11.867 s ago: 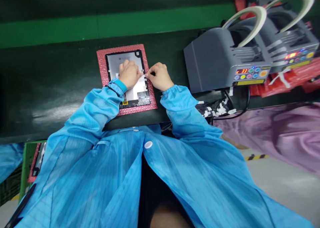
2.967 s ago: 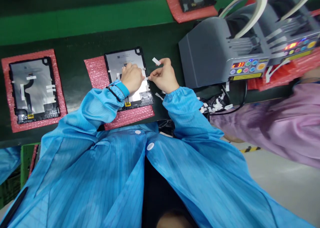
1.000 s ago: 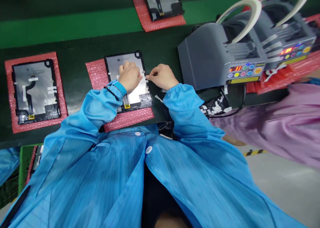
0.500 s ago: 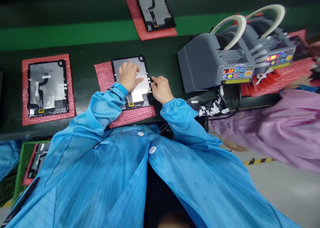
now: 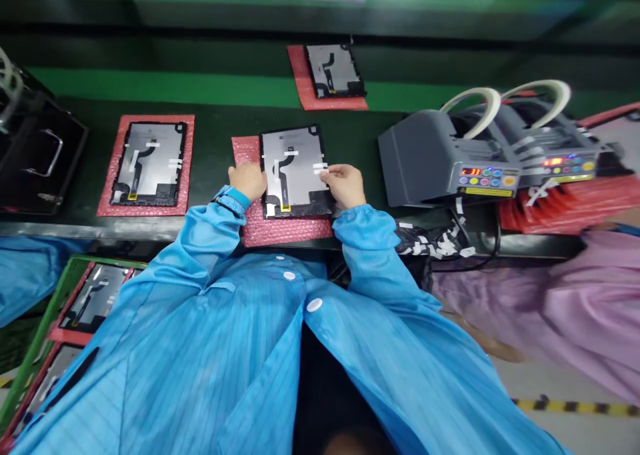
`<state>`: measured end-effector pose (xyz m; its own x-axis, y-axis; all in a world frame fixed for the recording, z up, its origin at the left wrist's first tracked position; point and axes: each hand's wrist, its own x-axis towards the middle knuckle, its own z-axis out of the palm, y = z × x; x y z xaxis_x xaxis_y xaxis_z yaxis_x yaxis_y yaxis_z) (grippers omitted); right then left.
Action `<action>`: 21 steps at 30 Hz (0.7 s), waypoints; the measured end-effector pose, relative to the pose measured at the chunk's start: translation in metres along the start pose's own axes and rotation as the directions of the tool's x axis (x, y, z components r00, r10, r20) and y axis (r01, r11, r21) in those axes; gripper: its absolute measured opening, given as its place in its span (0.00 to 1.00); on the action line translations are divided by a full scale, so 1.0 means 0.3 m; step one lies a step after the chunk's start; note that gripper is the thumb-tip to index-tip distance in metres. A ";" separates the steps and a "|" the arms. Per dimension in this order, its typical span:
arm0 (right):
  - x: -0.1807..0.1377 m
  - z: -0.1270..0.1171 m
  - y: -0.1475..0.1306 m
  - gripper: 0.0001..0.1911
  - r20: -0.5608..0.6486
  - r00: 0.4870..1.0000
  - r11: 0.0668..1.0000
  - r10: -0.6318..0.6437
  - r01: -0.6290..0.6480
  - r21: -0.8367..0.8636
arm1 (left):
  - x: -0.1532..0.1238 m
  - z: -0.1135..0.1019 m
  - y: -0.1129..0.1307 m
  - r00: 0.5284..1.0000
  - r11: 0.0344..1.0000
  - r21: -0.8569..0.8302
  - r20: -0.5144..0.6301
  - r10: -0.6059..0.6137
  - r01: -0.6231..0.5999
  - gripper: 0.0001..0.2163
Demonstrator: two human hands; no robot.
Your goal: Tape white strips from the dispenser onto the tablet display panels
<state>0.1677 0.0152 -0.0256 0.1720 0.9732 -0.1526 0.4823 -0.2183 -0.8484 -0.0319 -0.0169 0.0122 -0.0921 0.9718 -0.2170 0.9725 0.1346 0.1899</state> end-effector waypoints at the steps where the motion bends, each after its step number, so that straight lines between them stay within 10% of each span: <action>1: -0.005 0.005 0.000 0.12 -0.012 1.000 0.996 -0.023 0.024 0.091 | -0.001 -0.009 -0.009 1.000 1.000 -0.019 0.014 0.001 0.000 0.19; 8: -0.060 0.038 0.004 0.19 0.047 0.989 0.963 -0.138 0.122 0.241 | -0.064 -0.030 -0.165 0.964 0.984 -0.136 -0.221 -0.144 0.116 0.17; 15: -0.122 0.036 0.019 0.17 0.015 0.924 0.804 -0.381 0.339 -0.489 | -0.075 0.026 -0.198 0.984 0.995 -0.053 -0.157 -0.088 0.081 0.13; 21: -0.079 0.005 -0.041 0.19 0.085 0.991 0.764 -0.099 0.130 -0.632 | -0.037 0.017 -0.123 0.994 0.996 0.027 -0.057 -0.088 0.090 0.17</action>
<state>0.1564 -0.0050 -0.0125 0.0499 0.9927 -0.1102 0.9335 -0.0855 -0.3482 -0.0657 -0.0338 0.0028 -0.1895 0.9656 -0.1783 0.9658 0.2160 0.1432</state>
